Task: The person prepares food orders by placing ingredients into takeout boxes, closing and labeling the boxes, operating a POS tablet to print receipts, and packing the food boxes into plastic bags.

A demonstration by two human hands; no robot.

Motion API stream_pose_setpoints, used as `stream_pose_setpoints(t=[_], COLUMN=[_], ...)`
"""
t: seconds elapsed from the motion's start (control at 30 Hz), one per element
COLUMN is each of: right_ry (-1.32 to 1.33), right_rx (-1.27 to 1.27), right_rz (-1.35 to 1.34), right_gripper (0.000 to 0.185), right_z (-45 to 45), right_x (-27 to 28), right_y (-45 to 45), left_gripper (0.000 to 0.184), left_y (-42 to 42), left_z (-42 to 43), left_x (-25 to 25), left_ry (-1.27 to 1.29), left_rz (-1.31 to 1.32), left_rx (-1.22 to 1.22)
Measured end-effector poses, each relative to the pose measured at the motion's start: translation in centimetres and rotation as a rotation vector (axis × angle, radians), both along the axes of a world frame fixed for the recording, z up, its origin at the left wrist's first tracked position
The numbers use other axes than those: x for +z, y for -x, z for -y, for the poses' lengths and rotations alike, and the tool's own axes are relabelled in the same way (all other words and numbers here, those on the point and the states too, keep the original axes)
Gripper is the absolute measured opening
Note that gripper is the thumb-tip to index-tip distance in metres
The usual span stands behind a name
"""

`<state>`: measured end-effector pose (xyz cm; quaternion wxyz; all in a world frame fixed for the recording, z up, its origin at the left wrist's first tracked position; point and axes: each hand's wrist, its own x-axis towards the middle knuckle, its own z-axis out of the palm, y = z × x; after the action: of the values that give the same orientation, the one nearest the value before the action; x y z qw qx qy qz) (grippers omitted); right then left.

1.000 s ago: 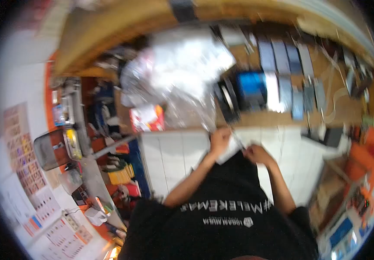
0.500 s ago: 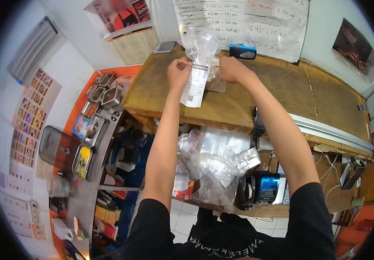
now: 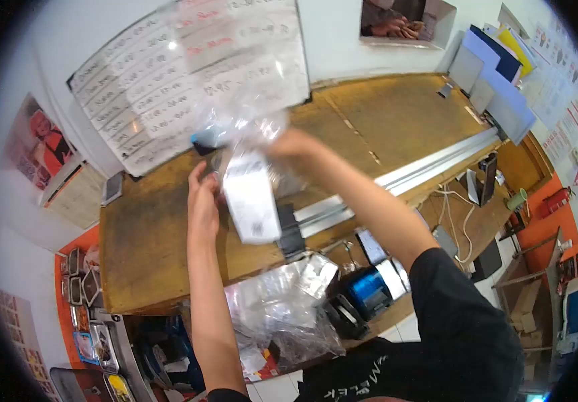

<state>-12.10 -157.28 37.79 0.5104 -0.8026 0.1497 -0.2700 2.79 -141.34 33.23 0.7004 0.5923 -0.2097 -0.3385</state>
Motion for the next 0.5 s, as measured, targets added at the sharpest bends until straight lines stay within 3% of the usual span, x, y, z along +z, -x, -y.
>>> stream_pose_setpoints(t=[0.07, 0.1, 0.13, 0.17, 0.2, 0.23, 0.27, 0.33, 0.37, 0.47, 0.5], right_ry=[-0.291, -0.166, -0.121, -0.031, -0.033, 0.042, 0.227, 0.458, 0.566, 0.795, 0.836], right_rx=[-0.131, -0.337, -0.541, -0.537, -0.666, -0.718, -0.790, -0.757, -0.728, -0.733, -0.746], right_rz=[0.092, 0.023, -0.078, 0.031, -0.103, 0.060, -0.143, -0.359, -0.466, -0.685, -0.709], right_gripper=[0.061, 0.061, 0.060, 0.061, 0.064, 0.060, 0.048, 0.046, 0.045, 0.042, 0.041], right_z=[4.8, 6.9, 9.0, 14.0, 17.3, 22.3, 27.2, 37.2, 41.3, 48.4, 48.3], right_x=[1.2, 3.4, 5.5, 5.3, 6.7, 5.6, 6.1, 3.3, 1.9, -0.3, -0.1], right_y=[4.6, 7.7, 10.7, 13.3, 16.0, 18.7, 21.8, 26.9, 28.2, 29.3, 29.3], left_gripper=[0.056, 0.055, 0.052, 0.050, 0.042, 0.035, 0.035, 0.023, 0.012, 0.011, 0.012], left_y=[2.6, 4.5, 6.6, 8.8, 10.8, 12.4, 12.4, 13.6, 14.5, 14.5, 14.8], left_z=[1.2, 1.0, -0.5, -3.0, -6.6, -9.7, -12.1, -21.1, -23.2, -31.4, -33.4], left_x=[1.8, 3.5, 6.0, 7.8, 8.1, 7.6, 6.4, 3.4, 2.5, -6.0, -7.5], left_ry=[0.022, 0.076, 0.150, 0.216, 0.236, 0.233, 0.147, -0.045, -0.312, -0.711, -0.827], left_rz=[0.402, 0.626, 0.617, 0.605, 0.564, 0.521, 0.498, 0.405, 0.439, 0.349, 0.472], left_rx=[0.049, 0.082, 0.018, -0.040, -0.048, -0.030, 0.050, -0.236, -0.156, 0.115, 0.190])
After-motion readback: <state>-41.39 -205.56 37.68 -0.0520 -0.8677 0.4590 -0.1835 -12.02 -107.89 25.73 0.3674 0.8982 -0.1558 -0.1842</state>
